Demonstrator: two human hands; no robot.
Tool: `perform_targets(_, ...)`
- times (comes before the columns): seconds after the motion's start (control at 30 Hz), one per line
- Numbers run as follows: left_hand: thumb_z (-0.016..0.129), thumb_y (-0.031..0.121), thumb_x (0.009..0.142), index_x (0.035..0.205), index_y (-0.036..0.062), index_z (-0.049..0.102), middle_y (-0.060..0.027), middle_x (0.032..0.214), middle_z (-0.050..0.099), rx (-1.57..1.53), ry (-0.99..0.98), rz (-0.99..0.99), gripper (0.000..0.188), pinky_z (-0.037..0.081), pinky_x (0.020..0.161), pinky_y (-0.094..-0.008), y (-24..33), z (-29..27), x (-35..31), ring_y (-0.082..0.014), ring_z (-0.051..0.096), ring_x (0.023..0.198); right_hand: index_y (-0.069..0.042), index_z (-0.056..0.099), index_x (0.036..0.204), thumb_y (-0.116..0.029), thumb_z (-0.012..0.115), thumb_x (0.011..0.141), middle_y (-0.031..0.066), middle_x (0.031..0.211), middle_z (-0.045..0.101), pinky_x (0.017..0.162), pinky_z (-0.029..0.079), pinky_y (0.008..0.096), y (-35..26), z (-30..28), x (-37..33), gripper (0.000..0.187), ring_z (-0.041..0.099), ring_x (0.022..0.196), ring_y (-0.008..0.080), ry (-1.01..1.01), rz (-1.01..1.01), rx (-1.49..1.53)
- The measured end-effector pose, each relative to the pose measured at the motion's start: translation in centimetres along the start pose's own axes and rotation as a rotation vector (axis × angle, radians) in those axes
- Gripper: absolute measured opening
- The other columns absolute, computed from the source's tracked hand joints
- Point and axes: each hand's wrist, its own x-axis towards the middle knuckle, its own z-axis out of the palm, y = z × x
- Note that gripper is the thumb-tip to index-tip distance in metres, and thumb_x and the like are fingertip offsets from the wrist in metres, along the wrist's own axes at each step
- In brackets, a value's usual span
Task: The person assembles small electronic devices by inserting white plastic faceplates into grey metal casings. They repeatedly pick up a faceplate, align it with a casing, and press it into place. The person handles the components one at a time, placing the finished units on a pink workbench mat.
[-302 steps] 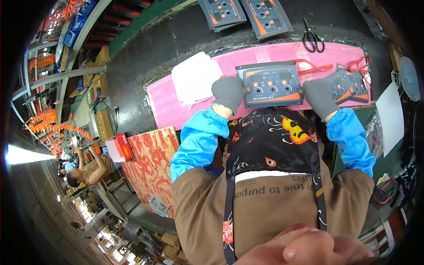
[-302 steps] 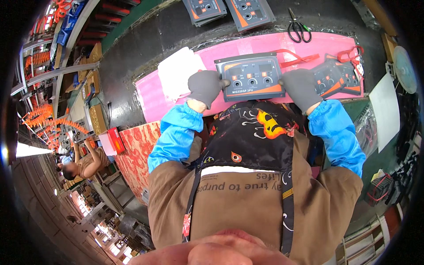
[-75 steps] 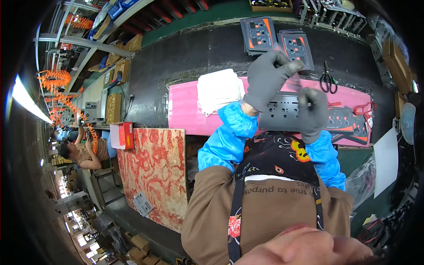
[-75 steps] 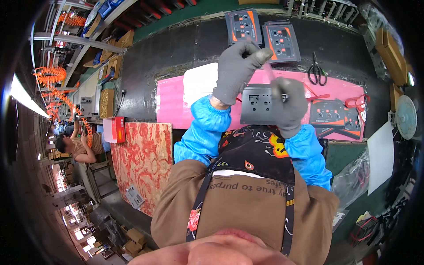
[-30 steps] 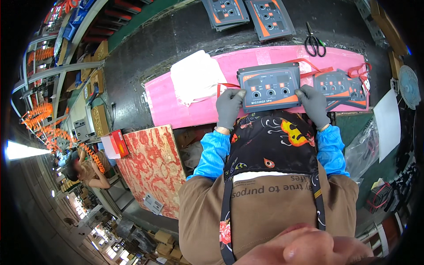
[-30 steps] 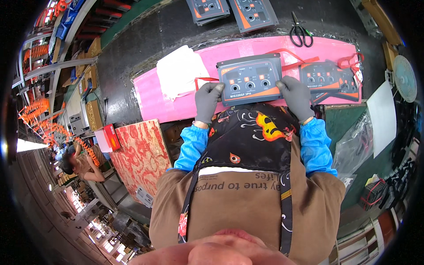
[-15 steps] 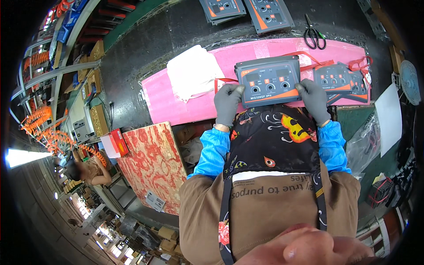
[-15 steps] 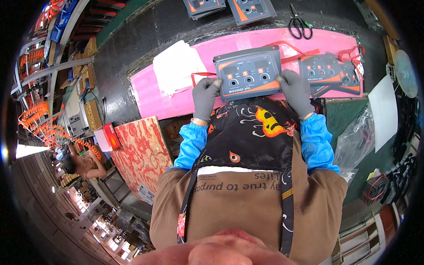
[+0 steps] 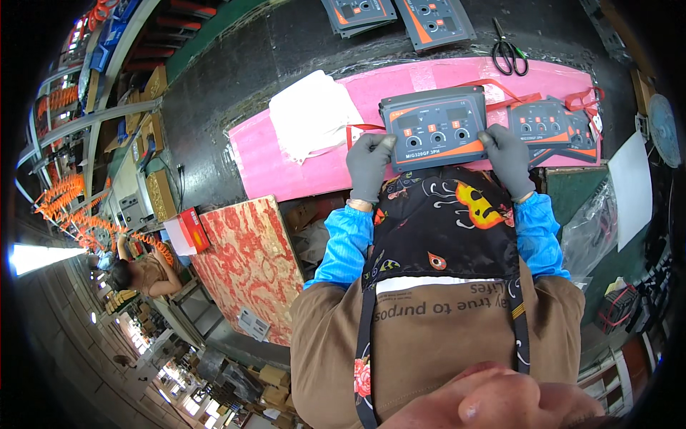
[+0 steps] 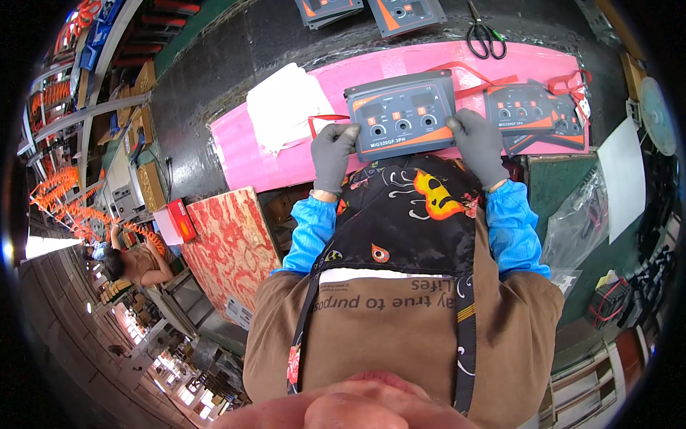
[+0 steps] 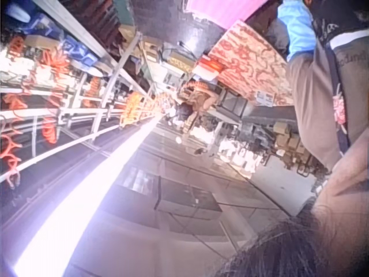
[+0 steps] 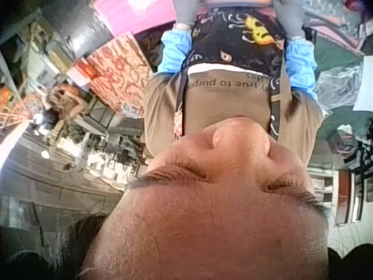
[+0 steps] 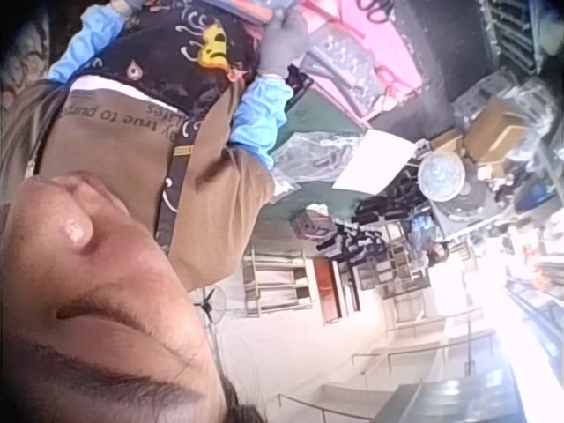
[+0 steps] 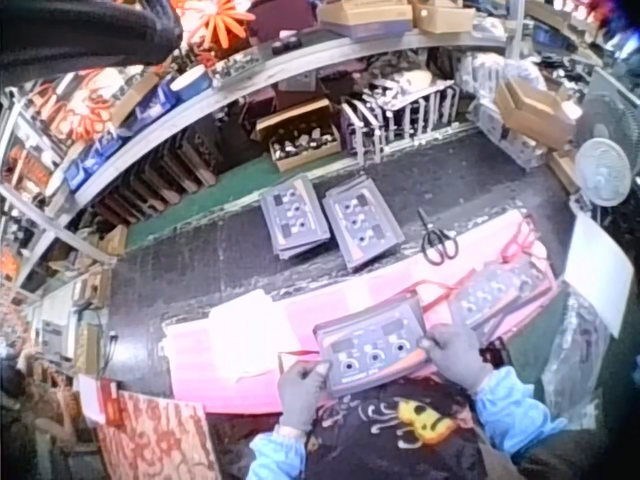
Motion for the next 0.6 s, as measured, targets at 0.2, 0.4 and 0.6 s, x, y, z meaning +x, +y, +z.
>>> perform_targets(0.2, 0.077, 0.018, 0.087, 0.090, -0.0039, 0.069, -0.0083, 0.080, 0.070, -0.005, 0.008, -0.008, 0.024, 0.054, 0.061, -0.0270, -0.01, 0.09, -0.01, -0.0114, 0.064, 0.069, -0.006, 0.064, 0.092, -0.028, 0.063, 0.092, 0.0164, 0.086, 0.065, 0.065, 0.048, 0.0448, 0.05, -0.02, 0.03, 0.022, 0.064, 0.079, 0.0383, -0.018, 0.014, 0.002)
perform_targets(0.4, 0.077, 0.019, 0.087, 0.090, -0.0040, 0.069, -0.0087, 0.080, 0.070, 0.011, 0.011, -0.010, 0.024, 0.054, 0.061, -0.0274, -0.26, 0.07, 0.13, -0.0120, 0.064, 0.068, -0.006, 0.064, 0.091, -0.028, 0.064, 0.092, 0.0164, 0.086, 0.065, 0.066, 0.049, 0.0446, -0.03, -0.03, 0.05, 0.022, 0.064, 0.079, 0.0383, -0.014, 0.013, 0.005)
perform_targets(0.6, 0.077, 0.018, 0.087, 0.090, -0.0045, 0.068, -0.0088, 0.079, 0.069, 0.004, 0.000, -0.006, 0.025, 0.055, 0.061, -0.0275, 0.25, 0.05, 0.01, -0.0124, 0.064, 0.068, -0.005, 0.064, 0.090, -0.029, 0.063, 0.093, 0.0167, 0.085, 0.065, 0.066, 0.048, 0.0449, -0.16, -0.14, 0.03, 0.023, 0.064, 0.079, 0.0384, -0.007, 0.010, 0.014)
